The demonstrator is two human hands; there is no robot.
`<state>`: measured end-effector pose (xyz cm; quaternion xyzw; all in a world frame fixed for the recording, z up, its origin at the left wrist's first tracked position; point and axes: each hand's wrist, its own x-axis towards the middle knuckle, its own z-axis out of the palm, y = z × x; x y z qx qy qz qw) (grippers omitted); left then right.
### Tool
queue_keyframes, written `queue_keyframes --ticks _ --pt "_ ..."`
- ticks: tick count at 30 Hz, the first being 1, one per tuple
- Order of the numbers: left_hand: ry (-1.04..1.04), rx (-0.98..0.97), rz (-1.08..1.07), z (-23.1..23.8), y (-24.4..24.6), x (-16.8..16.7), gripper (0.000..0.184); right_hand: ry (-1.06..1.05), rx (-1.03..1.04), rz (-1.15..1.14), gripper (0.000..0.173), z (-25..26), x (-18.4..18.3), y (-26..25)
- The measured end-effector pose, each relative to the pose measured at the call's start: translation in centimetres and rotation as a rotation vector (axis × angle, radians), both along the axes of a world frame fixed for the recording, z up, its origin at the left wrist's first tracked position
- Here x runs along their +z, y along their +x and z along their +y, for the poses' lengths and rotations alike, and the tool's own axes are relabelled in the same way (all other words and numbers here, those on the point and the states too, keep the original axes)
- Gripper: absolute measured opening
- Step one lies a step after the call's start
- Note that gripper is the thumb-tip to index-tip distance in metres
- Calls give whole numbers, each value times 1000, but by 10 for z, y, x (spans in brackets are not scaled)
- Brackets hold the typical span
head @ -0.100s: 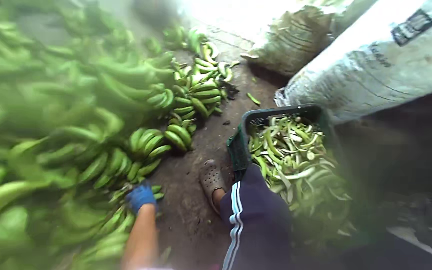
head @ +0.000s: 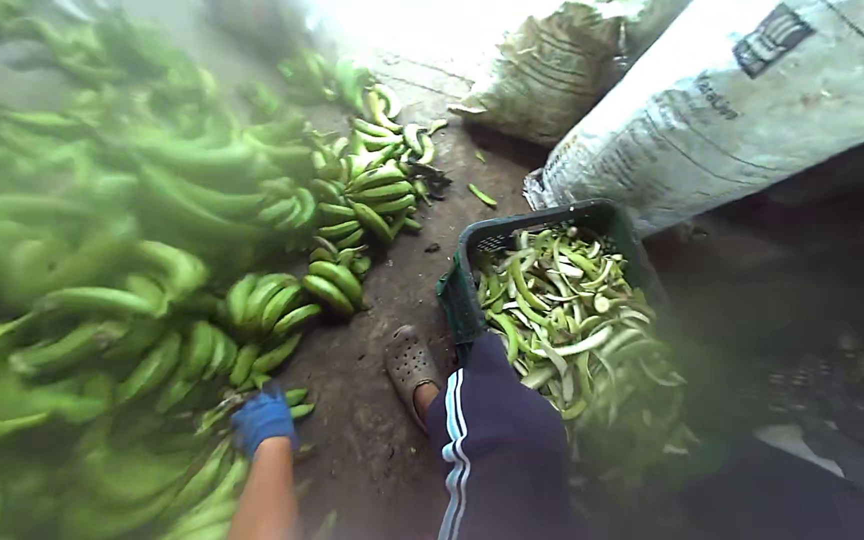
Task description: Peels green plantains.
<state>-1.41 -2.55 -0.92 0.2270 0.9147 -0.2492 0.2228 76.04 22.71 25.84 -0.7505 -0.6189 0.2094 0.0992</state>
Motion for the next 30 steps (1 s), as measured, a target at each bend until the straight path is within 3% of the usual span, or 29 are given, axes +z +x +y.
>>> queue_keyframes --ticks 2,5,7,9,11,14,17,19,22,25,28,30 --pt "-24 -8 -56 11 -6 15 61 -19 -36 -24 66 -7 18 -36" --pt "138 -2 -266 22 -17 59 86 -10 23 -58 68 -5 21 -53" --pt "453 144 -443 37 -7 98 94 -55 119 -45 75 5 18 -51" --pt "892 257 -686 59 19 149 90 -116 153 65 72 17 23 -81" --pt "1239 235 -988 88 55 207 69 -194 216 325 60 25 32 -130" --pt "1568 158 -1416 139 122 286 52 -350 458 816 49 24 46 -205" --pt "1682 -32 -1768 193 196 340 47 -505 638 1303 55 22 46 -256" --pt "1601 -163 -1772 213 243 362 41 -475 665 1523 62 20 50 -272" --pt "1450 -238 -1766 227 292 374 43 -144 677 1615 41 30 44 -265" --pt "1501 -169 -1591 234 320 364 51 96 569 1327 38 35 46 -239" --pt "1596 -143 -1234 243 331 337 52 79 413 943 51 27 62 -229" --pt "1570 -138 -1119 241 334 326 52 67 328 902 49 16 67 -231"
